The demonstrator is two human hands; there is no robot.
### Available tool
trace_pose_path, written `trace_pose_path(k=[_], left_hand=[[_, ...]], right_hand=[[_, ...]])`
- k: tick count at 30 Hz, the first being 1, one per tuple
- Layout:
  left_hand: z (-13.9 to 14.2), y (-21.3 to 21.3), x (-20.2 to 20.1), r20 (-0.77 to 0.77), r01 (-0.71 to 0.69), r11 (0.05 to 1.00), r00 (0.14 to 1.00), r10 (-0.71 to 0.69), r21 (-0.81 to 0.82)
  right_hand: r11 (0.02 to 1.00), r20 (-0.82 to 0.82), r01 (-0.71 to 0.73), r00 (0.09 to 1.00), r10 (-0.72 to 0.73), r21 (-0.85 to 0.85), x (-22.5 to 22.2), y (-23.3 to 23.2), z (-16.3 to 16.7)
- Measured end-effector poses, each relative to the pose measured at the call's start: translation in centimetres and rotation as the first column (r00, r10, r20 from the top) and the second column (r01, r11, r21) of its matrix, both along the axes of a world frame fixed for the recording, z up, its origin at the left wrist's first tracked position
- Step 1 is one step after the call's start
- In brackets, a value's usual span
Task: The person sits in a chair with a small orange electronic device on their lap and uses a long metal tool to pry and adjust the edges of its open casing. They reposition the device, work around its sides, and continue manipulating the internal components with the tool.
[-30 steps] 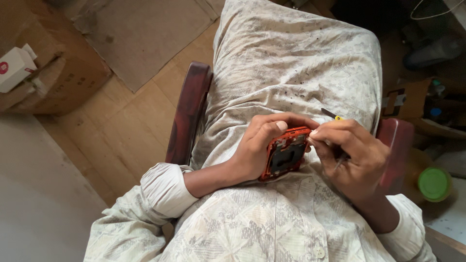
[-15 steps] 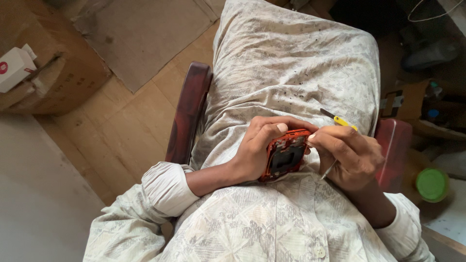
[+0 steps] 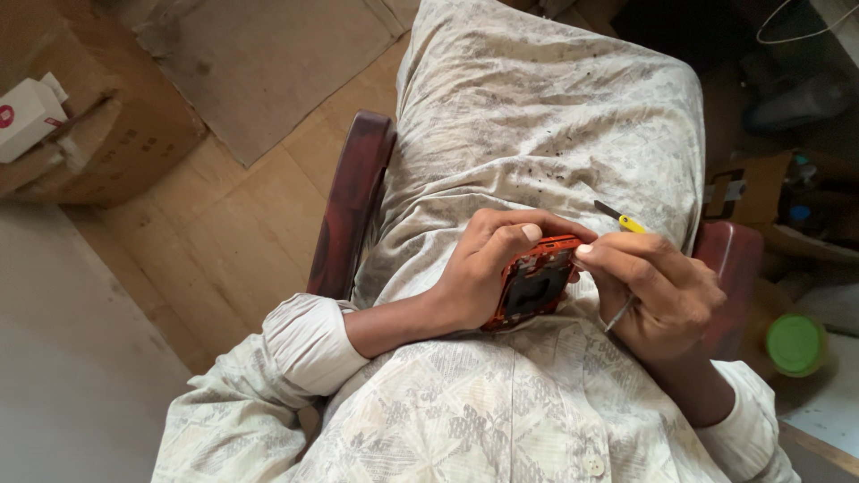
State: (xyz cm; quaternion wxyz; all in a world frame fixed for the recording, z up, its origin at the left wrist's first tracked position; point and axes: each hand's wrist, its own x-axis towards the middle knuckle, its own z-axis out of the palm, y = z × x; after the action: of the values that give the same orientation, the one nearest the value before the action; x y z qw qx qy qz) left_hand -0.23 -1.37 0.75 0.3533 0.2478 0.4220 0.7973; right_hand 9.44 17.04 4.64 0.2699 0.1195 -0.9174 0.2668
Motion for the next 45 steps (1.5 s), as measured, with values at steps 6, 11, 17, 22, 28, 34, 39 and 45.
trace_pose_path(k=[6, 11, 17, 22, 28, 34, 39, 45], left_hand=[[-0.1, -0.1, 0.3, 0.011, -0.008, 1.000, 1.000, 0.008, 0.018], [-0.4, 0.0, 0.3, 0.018, -0.014, 1.000, 1.000, 0.014, 0.011], [-0.3, 0.0, 0.0, 0.072, 0.005, 1.000, 0.997, -0.005, -0.001], [-0.1, 0.0, 0.0, 0.066, 0.022, 1.000, 0.998, -0.021, -0.017], [-0.3, 0.0, 0.1, 0.000, -0.009, 1.000, 1.000, 0.009, -0.015], [-0.4, -0.1, 0.4, 0.041, -0.011, 1.000, 0.999, 0.011, -0.002], [-0.5, -0.1, 0.4, 0.114, 0.016, 1.000, 0.993, -0.015, -0.007], [-0.5, 0.1, 0.0, 0.083, -0.005, 1.000, 0.997, 0.005, -0.002]], right_hand=[[0.998, 0.050, -0.021, 0.998, 0.025, -0.065, -0.2, -0.1, 0.2], [0.996, 0.020, -0.055, 0.998, 0.057, -0.070, -0.5, 0.4, -0.6], [0.992, -0.002, -0.062, 0.998, 0.062, -0.113, -0.6, 0.7, -1.9], [0.993, -0.026, -0.057, 0.998, 0.055, -0.104, -0.4, 0.6, -1.7], [0.997, -0.010, -0.066, 0.998, 0.066, -0.028, -0.2, 0.4, -0.7], [0.997, 0.016, -0.050, 0.999, 0.051, -0.054, -0.5, 0.3, -0.7], [0.997, 0.001, -0.064, 0.998, 0.064, -0.037, -0.5, 0.5, -1.2], [0.997, -0.005, -0.015, 1.000, 0.014, -0.081, -0.8, 0.7, -2.7]])
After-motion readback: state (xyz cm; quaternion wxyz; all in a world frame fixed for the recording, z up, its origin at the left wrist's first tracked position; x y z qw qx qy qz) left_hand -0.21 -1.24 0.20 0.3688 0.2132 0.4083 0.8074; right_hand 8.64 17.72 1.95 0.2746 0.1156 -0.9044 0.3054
